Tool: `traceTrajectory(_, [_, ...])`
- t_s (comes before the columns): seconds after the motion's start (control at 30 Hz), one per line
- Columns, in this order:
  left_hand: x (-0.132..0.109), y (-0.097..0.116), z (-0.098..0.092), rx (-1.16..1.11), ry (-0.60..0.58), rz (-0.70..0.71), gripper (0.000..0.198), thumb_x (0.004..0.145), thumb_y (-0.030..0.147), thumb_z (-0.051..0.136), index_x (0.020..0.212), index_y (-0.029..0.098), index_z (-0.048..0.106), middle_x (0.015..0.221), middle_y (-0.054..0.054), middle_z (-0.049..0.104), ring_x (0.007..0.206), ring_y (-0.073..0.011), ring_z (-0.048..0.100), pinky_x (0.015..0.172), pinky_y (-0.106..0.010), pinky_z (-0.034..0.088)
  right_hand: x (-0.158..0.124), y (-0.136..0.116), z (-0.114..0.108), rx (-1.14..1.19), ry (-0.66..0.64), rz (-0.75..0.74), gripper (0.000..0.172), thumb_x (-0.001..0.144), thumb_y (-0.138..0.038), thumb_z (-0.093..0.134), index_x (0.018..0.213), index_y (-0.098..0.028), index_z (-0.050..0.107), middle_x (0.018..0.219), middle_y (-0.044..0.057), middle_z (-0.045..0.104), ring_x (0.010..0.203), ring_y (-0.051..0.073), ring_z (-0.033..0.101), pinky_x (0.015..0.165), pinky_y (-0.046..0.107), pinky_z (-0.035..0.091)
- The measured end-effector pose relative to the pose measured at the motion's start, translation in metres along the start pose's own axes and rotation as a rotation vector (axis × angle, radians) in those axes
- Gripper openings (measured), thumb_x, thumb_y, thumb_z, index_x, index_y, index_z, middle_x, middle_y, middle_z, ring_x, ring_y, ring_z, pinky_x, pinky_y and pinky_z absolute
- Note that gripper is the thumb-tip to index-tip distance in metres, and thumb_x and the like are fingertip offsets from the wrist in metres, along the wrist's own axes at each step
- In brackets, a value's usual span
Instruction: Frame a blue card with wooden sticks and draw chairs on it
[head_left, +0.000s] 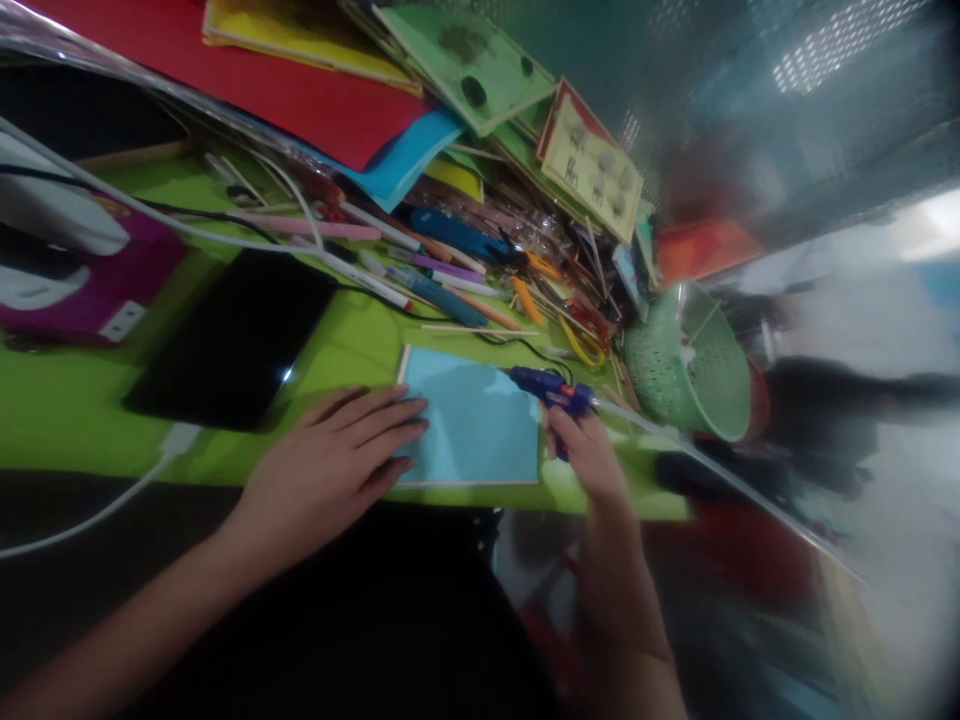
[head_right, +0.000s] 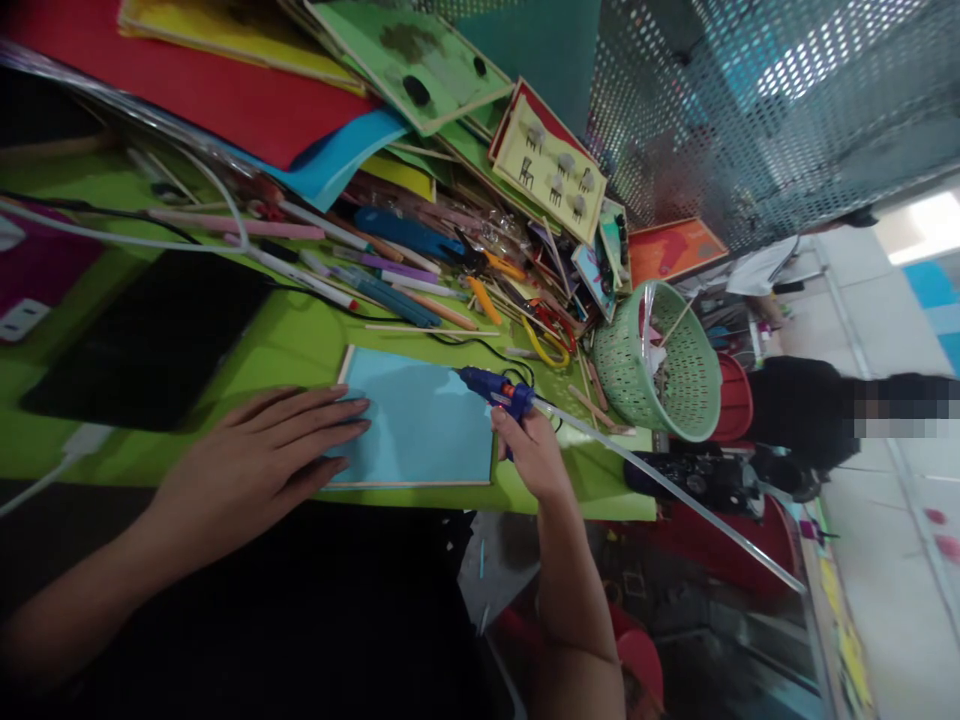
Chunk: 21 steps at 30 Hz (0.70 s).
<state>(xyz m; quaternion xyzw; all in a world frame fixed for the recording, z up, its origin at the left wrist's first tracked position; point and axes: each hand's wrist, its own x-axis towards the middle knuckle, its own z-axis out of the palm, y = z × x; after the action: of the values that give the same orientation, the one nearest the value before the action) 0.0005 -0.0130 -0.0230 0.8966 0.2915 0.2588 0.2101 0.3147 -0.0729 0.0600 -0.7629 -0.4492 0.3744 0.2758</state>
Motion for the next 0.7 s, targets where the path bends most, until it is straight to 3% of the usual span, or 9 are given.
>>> traceTrajectory(0.4, [-0.001, 0.000, 0.000, -0.002, -0.019, -0.006, 0.036, 0.109, 0.039, 0.050, 0.138, 0.030, 0.069, 0.150, -0.001, 0.069, 0.145, -0.0316, 0.059, 0.121, -0.059, 0.045, -0.003, 0.007, -0.009, -0.021, 0.029, 0.019, 0.050, 0.086, -0.071, 0.064, 0.072, -0.024, 0.059, 0.049, -0.004, 0.054, 0.045, 0.014, 0.051, 0.051, 0.030, 0.040])
traceTrajectory(0.7, [0.001, 0.000, -0.002, 0.000, -0.004, 0.007, 0.036, 0.109, 0.040, 0.050, 0.136, 0.029, 0.071, 0.148, -0.002, 0.070, 0.143, -0.0326, 0.061, 0.119, -0.059, 0.047, -0.002, 0.004, -0.004, -0.015, 0.017, 0.015, 0.051, 0.085, -0.073, 0.063, 0.073, -0.024, 0.059, 0.048, -0.004, 0.054, 0.045, 0.014, 0.050, 0.051, 0.030, 0.039])
